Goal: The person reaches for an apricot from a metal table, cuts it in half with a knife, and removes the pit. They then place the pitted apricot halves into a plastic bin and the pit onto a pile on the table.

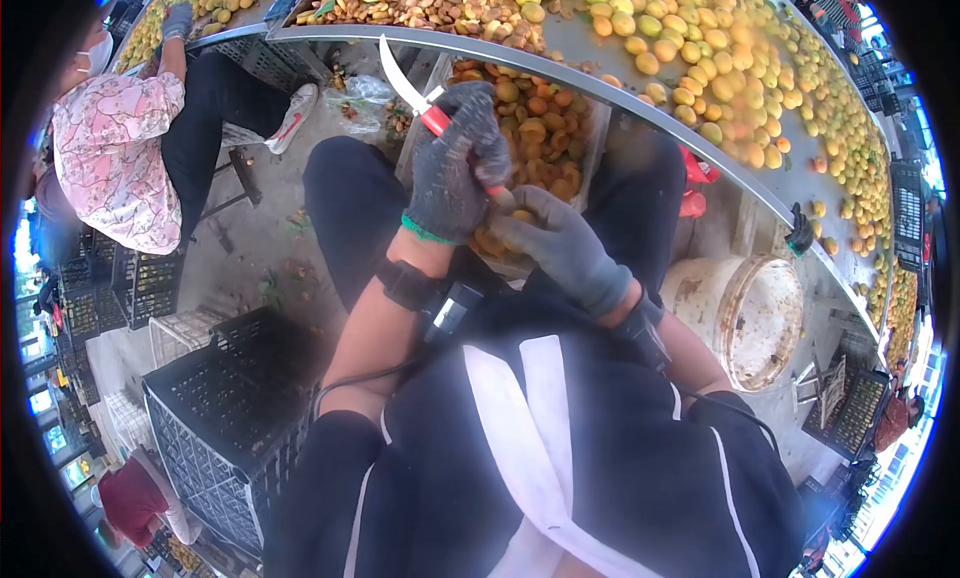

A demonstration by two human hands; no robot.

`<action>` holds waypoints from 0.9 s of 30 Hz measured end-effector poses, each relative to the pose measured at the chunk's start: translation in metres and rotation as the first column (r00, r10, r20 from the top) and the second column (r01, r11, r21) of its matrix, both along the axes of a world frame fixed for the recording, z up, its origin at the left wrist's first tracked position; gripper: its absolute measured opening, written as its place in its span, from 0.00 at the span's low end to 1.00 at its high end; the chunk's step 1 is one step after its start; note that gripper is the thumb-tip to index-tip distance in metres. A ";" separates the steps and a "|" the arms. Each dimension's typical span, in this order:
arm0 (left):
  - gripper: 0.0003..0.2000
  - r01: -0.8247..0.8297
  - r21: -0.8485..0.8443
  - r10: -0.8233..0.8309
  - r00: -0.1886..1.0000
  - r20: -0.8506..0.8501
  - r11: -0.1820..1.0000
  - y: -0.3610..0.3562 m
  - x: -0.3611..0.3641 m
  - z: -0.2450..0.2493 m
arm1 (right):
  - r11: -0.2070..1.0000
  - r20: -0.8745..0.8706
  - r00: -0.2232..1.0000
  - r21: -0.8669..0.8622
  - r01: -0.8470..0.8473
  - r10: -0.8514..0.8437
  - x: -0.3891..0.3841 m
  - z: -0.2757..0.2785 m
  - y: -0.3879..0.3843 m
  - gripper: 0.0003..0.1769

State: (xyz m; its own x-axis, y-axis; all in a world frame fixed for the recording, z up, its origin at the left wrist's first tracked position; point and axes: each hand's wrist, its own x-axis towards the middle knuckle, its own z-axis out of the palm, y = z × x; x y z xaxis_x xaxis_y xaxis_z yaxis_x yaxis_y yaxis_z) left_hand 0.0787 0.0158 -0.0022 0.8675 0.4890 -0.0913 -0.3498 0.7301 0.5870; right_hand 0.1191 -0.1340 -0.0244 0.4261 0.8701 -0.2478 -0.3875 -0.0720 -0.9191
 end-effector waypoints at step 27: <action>0.10 -0.120 0.045 0.120 0.993 -0.003 0.992 -0.003 -0.006 0.014 | 0.998 0.020 0.999 -0.040 -0.040 0.041 -0.005 0.019 -0.015 0.17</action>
State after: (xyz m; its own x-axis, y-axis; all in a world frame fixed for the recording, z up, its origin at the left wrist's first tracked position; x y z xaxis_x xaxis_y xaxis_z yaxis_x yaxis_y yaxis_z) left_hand 0.0723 0.0123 0.0123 0.8019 0.5931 -0.0713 -0.4300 0.6559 0.6204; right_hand 0.1141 -0.1488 -0.0050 0.3961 0.8764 -0.2741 -0.3642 -0.1241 -0.9230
